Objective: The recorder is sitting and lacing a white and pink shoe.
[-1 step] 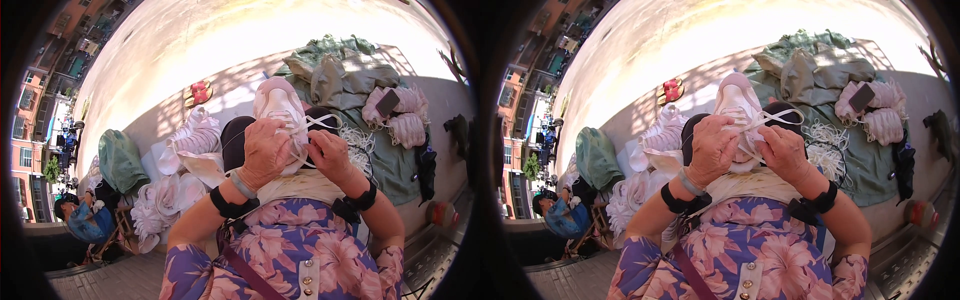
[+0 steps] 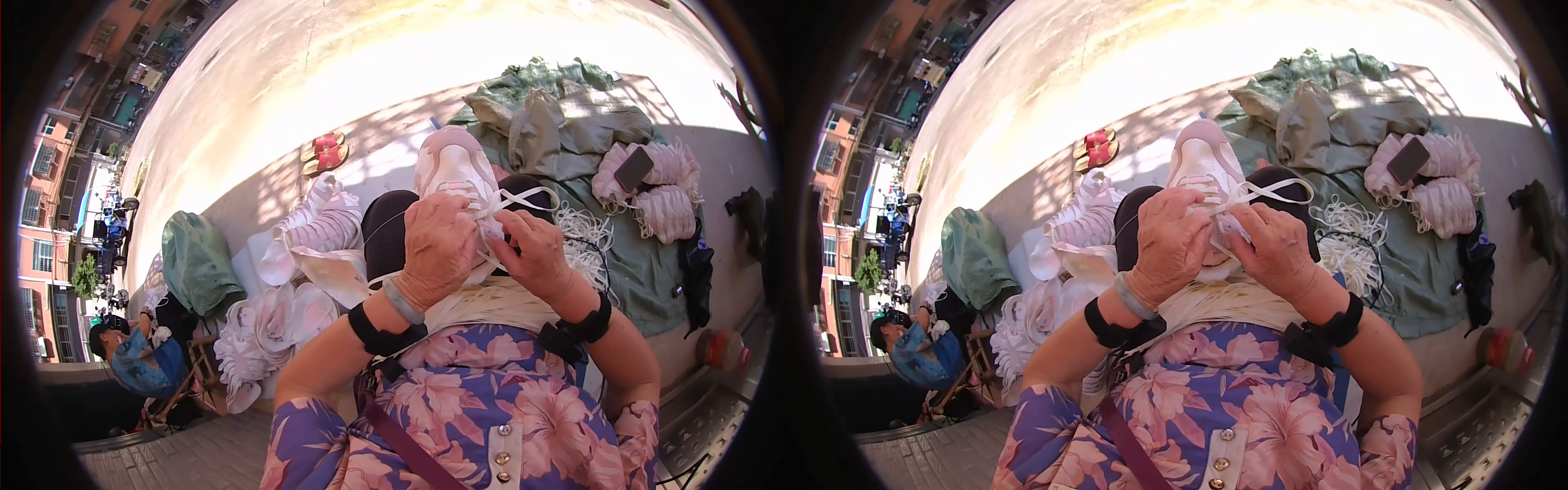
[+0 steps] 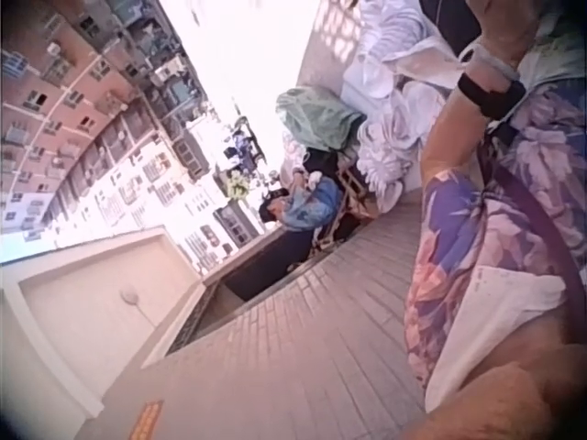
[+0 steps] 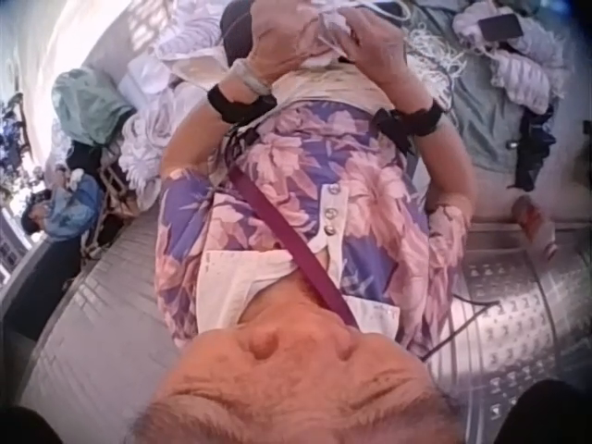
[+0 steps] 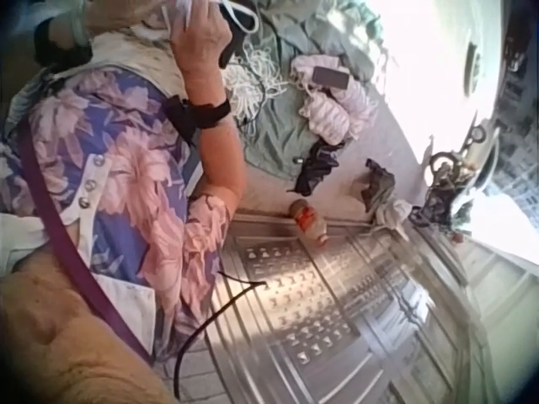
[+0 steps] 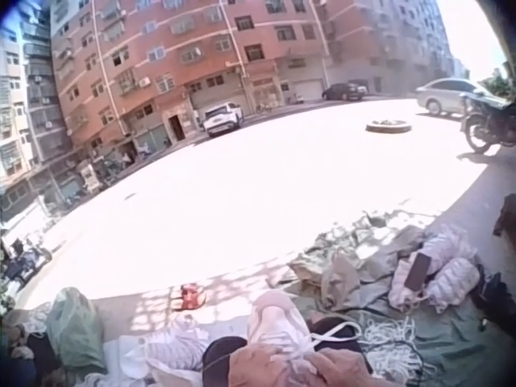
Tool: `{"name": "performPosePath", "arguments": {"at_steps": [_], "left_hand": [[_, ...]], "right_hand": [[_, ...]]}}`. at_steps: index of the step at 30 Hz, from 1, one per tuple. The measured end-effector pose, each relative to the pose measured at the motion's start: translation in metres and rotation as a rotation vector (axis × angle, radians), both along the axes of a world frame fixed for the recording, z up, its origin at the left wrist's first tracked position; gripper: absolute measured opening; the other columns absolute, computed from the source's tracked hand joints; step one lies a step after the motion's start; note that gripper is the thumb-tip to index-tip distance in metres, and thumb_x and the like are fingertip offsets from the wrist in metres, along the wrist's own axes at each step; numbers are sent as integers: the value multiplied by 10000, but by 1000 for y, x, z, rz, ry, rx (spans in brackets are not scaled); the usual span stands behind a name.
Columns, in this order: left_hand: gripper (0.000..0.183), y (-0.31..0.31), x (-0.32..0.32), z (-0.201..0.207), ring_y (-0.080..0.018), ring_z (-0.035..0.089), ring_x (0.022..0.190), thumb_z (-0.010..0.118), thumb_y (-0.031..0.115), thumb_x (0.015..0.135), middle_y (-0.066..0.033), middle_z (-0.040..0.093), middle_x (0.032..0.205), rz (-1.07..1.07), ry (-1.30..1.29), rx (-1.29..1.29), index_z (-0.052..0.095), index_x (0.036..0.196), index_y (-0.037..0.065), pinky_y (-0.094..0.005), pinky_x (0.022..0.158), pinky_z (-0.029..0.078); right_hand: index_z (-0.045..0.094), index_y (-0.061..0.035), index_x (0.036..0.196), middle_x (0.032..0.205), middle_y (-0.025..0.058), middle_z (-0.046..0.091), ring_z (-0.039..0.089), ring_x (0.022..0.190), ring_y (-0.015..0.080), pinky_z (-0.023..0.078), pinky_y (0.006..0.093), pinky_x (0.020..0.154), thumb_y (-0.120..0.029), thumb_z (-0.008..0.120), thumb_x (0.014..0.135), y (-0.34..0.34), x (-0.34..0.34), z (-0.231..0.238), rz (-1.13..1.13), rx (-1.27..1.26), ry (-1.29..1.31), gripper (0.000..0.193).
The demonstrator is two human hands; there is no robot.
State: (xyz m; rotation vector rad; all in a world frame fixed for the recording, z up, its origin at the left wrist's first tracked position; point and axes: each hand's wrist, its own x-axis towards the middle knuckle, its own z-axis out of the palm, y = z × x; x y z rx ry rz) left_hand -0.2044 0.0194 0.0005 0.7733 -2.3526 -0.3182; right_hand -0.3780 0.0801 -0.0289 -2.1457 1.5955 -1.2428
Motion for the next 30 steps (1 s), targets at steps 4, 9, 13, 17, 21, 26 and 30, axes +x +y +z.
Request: {"name": "performPosePath", "arguments": {"at_steps": [4, 9, 13, 17, 21, 26, 30], "left_hand": [[138, 3, -3, -24, -328, 477, 1109, 629, 110, 710, -125, 567, 1117, 122, -106, -79, 645, 836, 54, -478, 948, 302], [175, 5, -4, -34, -335, 438, 1184, 654, 131, 672, -127, 551, 1190, 201, -117, -60, 652, 838, 76, -535, 1003, 235], [186, 3, -4, -36, -339, 434, 1194, 665, 142, 666, -131, 546, 1203, 216, -136, -43, 653, 840, 80, -556, 1009, 215], [186, 1, -9, -35, -340, 438, 1196, 675, 150, 663, -132, 549, 1211, 229, -134, -70, 653, 830, 73, -579, 1008, 195], [160, -2, -10, -36, -337, 453, 1189, 674, 155, 671, -124, 567, 1202, 250, -148, -66, 665, 810, 76, -587, 1008, 179], [114, -3, -11, -40, -333, 452, 1199, 661, 146, 685, -118, 570, 1210, 263, -115, -15, 676, 784, 92, -589, 1009, 171], [87, -3, -13, -42, -328, 440, 1217, 653, 135, 685, -121, 563, 1225, 269, -87, -8, 672, 759, 92, -594, 1009, 166]], "right_hand": [[541, -24, 1070, 828, 91, 574, 604, 680, 247, 474, 350, 577, -167, 653, 741, -7, 14, -7, -46, -41, 190, 376], [534, -18, 1060, 830, 99, 565, 607, 701, 247, 480, 353, 584, -169, 636, 736, -3, 15, -10, -51, -27, 208, 371], [545, -21, 983, 845, 117, 560, 604, 730, 280, 489, 371, 602, -153, 618, 744, -3, 17, -12, -62, 108, 139, 282], [555, -25, 935, 842, 120, 550, 599, 737, 296, 490, 384, 602, -138, 608, 753, -8, 15, -18, -39, 70, 99, 221], [562, -34, 918, 833, 119, 536, 594, 724, 300, 489, 391, 586, -115, 596, 761, -11, 16, -22, -10, 58, 66, 180], [556, -30, 997, 852, 125, 536, 591, 713, 309, 490, 392, 581, -101, 583, 777, -7, 20, -30, -46, 107, -27, 233], [531, -20, 1095, 873, 137, 540, 590, 693, 318, 491, 393, 581, -93, 577, 785, -8, 21, -29, -65, 47, -55, 322]]}}
